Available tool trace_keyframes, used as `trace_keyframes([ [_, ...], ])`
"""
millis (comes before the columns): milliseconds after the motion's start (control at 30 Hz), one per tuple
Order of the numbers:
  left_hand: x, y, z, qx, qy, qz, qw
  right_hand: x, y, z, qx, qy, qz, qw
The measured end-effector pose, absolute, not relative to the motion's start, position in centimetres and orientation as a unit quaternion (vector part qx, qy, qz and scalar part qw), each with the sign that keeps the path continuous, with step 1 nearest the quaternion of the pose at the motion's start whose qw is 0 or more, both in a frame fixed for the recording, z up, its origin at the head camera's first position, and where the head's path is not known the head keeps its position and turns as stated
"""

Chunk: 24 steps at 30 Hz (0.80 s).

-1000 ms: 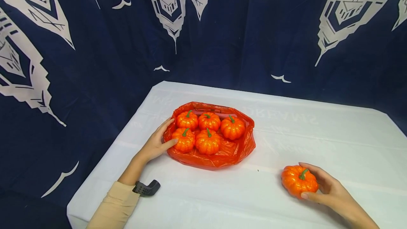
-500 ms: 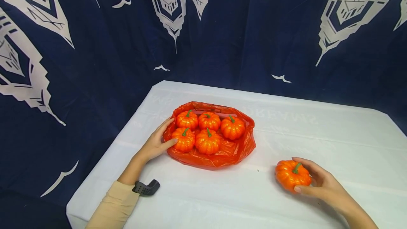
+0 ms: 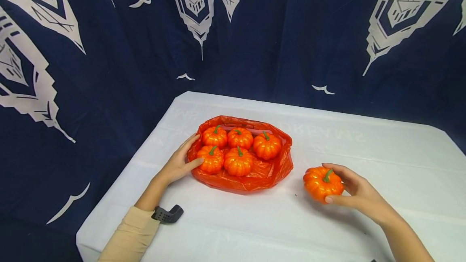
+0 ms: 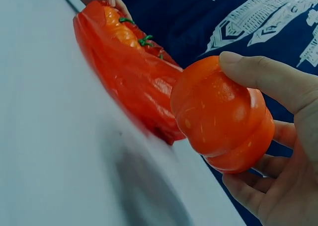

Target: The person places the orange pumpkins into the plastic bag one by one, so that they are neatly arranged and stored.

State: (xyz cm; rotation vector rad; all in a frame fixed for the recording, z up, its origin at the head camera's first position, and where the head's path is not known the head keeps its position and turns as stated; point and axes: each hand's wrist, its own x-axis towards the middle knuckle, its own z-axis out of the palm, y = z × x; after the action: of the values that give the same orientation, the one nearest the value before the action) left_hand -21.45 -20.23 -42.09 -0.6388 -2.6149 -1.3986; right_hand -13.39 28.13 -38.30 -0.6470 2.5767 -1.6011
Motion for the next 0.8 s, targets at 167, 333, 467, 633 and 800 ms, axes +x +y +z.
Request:
trace_keyframes([
  [167,-21.5,-20.3,-42.1,-0.214,-0.860,-0.460,0.056,-14.3,26.8,-37.6,-0.214,0.822,-0.527,0.024],
  [333,-21.5,-20.2,-42.1,-0.215,-0.859,-0.461,0.056,-15.2,25.3,-37.0,-0.227,0.812,-0.537,0.031],
  [467,-21.4,-20.2,-42.1,-0.215,-0.858,-0.463,0.055,-15.9,24.2,-36.5,-0.234,0.809,-0.539,0.033],
  [633,-21.4,-20.2,-42.0,-0.214,-0.857,-0.465,0.056,-16.8,23.0,-35.9,-0.229,0.808,-0.541,0.036],
  [800,-21.4,-20.2,-42.0,-0.212,-0.858,-0.464,0.055,-17.5,21.9,-35.6,-0.224,0.809,-0.542,0.041],
])
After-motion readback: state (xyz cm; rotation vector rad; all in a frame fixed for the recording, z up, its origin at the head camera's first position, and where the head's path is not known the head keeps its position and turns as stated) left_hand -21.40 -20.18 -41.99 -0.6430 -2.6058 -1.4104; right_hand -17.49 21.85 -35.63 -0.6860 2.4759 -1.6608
